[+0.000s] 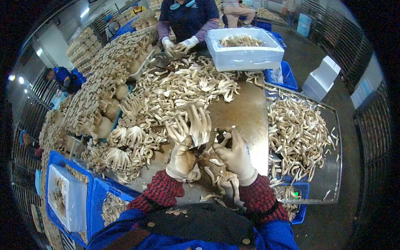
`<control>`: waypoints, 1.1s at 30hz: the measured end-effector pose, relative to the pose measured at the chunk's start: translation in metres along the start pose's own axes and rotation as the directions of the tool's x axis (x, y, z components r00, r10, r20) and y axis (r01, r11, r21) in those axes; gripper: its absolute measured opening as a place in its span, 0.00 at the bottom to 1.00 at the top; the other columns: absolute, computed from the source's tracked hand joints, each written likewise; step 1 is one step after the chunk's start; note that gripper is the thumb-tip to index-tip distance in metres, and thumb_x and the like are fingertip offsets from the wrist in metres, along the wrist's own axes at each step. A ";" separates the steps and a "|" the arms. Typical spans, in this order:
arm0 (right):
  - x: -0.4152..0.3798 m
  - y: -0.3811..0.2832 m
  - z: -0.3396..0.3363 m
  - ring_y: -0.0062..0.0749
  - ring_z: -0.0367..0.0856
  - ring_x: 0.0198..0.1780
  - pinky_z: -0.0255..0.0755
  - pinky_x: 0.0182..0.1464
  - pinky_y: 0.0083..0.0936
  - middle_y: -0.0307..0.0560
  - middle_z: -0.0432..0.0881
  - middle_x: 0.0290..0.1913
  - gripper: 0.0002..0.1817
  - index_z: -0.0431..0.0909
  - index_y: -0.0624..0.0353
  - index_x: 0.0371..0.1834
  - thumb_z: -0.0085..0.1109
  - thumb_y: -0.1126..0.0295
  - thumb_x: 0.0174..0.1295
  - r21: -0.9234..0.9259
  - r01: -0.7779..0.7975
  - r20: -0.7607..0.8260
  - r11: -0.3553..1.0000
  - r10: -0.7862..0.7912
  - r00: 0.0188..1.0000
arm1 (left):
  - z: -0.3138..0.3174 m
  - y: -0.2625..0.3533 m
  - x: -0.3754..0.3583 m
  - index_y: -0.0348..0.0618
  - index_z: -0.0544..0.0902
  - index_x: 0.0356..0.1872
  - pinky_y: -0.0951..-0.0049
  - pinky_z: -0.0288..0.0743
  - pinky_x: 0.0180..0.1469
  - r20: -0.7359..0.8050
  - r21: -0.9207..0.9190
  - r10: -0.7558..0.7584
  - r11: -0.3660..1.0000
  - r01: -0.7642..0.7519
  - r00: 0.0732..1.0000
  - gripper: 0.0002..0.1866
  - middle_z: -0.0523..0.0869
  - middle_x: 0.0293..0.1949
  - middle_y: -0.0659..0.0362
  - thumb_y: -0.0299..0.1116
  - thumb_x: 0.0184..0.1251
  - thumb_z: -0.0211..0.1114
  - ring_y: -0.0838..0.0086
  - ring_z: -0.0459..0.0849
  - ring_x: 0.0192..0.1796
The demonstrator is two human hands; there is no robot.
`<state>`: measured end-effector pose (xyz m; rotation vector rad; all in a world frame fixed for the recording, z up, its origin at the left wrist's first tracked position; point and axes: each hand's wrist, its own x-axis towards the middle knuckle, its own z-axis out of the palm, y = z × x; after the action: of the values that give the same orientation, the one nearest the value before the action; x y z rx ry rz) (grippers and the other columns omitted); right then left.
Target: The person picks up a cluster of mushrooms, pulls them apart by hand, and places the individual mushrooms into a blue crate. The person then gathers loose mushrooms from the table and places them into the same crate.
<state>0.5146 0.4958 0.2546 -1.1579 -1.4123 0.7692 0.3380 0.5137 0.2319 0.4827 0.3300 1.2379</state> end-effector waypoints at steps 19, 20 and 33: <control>0.001 -0.025 0.004 0.29 0.82 0.41 0.76 0.45 0.26 0.49 0.82 0.39 0.22 0.77 0.67 0.50 0.71 0.75 0.51 0.014 -0.034 0.026 0.999 0.033 0.999 | 0.013 -0.013 -0.003 0.42 0.61 0.70 0.65 0.73 0.63 0.173 0.119 0.028 0.992 -0.049 0.985 0.30 0.74 0.61 0.56 0.21 0.66 0.54 0.67 0.77 0.59; 0.001 -0.027 0.005 0.27 0.81 0.40 0.75 0.45 0.24 0.47 0.82 0.39 0.20 0.78 0.67 0.48 0.70 0.75 0.52 0.040 -0.066 0.009 0.997 0.065 0.998 | 0.021 -0.016 -0.004 0.40 0.63 0.68 0.64 0.72 0.64 0.074 0.173 0.123 0.976 -0.135 0.990 0.31 0.77 0.58 0.56 0.22 0.61 0.57 0.66 0.78 0.58; 0.004 -0.005 0.008 0.24 0.81 0.39 0.75 0.45 0.21 0.45 0.84 0.35 0.12 0.79 0.67 0.42 0.68 0.76 0.56 0.079 0.005 0.002 0.997 -0.006 1.000 | 0.000 -0.024 0.003 0.41 0.63 0.69 0.60 0.71 0.64 0.020 0.341 0.250 0.909 -0.241 0.968 0.26 0.76 0.61 0.56 0.25 0.70 0.56 0.67 0.78 0.60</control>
<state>0.5059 0.4991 0.2591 -1.0920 -1.3746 0.8158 0.3587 0.5101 0.2191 0.8284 0.5216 1.4393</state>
